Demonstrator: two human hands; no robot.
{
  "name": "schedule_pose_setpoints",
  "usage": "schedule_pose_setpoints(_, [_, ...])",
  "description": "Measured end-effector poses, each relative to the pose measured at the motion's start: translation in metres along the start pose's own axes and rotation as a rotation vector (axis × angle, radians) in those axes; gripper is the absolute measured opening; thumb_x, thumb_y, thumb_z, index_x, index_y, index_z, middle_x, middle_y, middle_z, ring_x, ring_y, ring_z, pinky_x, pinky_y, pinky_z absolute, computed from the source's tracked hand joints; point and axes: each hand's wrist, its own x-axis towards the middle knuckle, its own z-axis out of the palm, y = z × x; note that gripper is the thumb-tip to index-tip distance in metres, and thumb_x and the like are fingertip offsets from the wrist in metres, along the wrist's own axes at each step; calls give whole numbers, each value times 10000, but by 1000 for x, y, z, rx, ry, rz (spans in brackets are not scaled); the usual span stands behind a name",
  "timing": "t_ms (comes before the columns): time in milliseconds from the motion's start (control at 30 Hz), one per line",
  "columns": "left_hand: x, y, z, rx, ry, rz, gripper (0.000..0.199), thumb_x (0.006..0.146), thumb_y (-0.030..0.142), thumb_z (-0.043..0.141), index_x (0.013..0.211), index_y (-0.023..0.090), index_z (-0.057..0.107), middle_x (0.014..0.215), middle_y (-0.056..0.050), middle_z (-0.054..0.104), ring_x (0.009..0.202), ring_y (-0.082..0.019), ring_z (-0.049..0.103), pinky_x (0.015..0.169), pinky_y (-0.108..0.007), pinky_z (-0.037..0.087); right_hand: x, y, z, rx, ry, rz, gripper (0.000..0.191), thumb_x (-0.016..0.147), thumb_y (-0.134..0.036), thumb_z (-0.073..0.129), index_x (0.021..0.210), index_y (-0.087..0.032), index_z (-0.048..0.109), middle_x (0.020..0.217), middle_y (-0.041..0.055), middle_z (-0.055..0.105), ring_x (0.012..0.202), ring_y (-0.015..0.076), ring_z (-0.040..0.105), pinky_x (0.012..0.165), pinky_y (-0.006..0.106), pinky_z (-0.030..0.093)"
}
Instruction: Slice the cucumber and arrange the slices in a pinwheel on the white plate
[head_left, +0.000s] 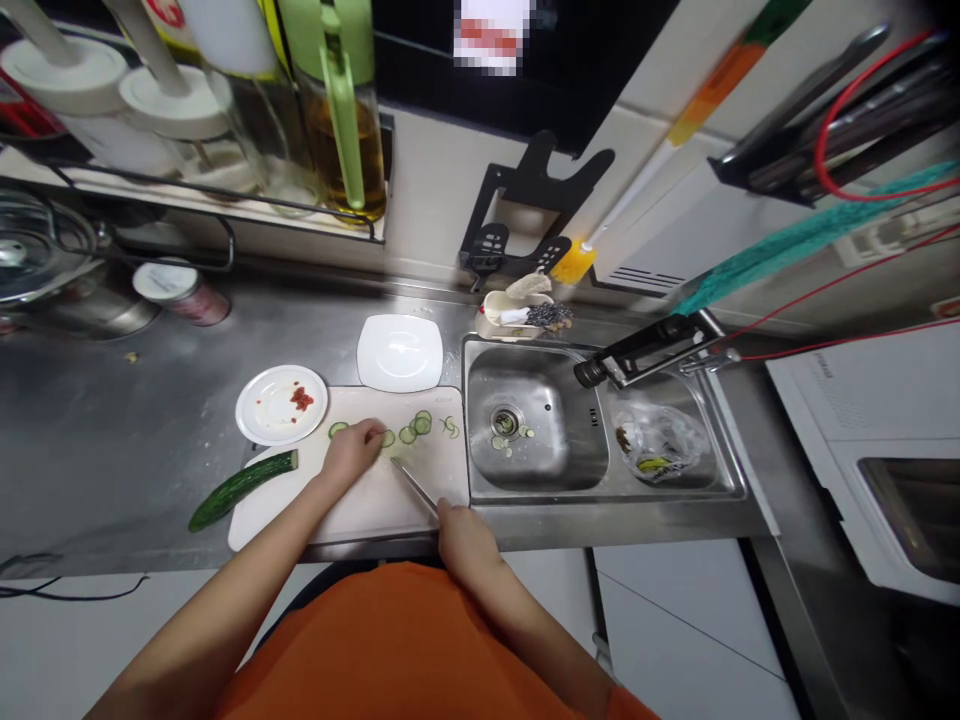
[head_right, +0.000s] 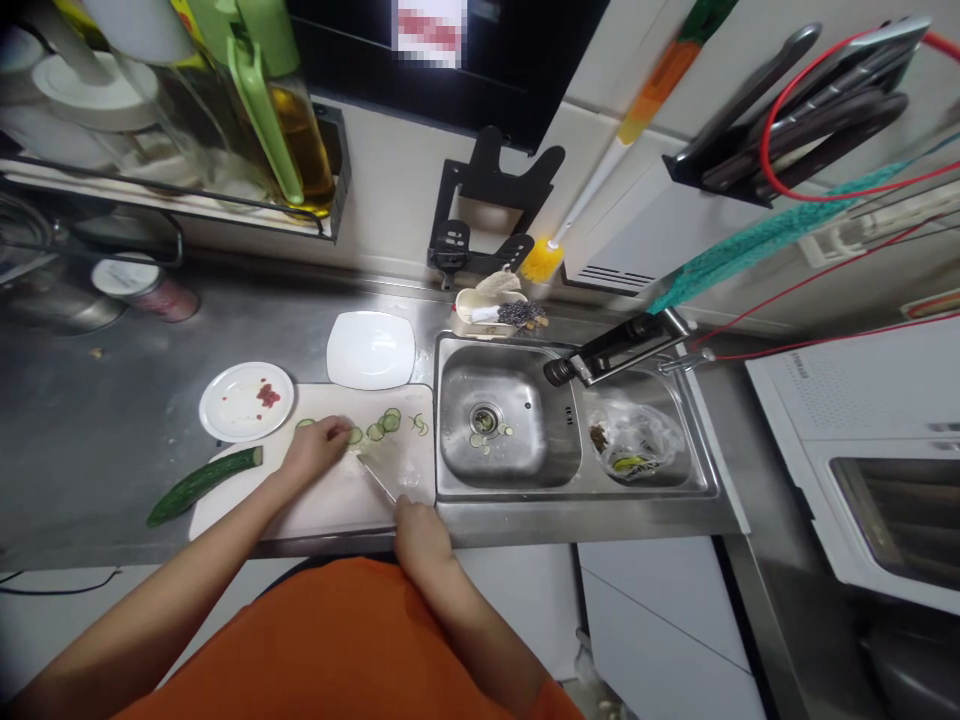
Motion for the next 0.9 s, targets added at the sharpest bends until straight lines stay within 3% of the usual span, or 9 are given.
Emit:
schedule_pose_setpoints(133, [-9, -12, -5, 58, 76, 3, 247, 823, 304, 479, 925, 216, 686, 828, -36, 693, 778, -189, 618, 737, -281, 451, 0, -3, -4, 8, 3, 0, 358, 826, 0, 373, 1100, -154, 543, 924, 137, 681, 934, 247, 668, 707, 287, 490])
schedule_pose_setpoints(300, [-19, -24, 3, 78, 135, 84, 346, 830, 346, 506, 1095, 183, 656, 1006, -90, 670, 954, -219, 600, 869, -312, 458, 2, -12, -8, 8, 37, -3, 382, 836, -5, 369, 1157, -147, 521, 918, 142, 683, 937, 248, 666, 716, 291, 497])
schedule_pose_setpoints(600, [-24, -32, 14, 48, 160, 100, 296, 844, 307, 502, 1065, 197, 666, 996, -87, 654, 933, -212, 601, 888, -312, 469, 13, -41, -15, -47, 111, -58, 372, 905, -24, 307, 1229, -130, 456, 961, 151, 673, 972, 225, 653, 748, 279, 496])
schedule_pose_setpoints(900, [-23, -32, 16, 43, 185, 123, 290, 861, 333, 498, 1049, 186, 664, 974, -87, 651, 914, -207, 605, 877, -302, 473, 17, -46, -15, -42, 132, -45, 333, 919, -37, 307, 1183, -142, 481, 957, 148, 677, 959, 215, 660, 745, 263, 495])
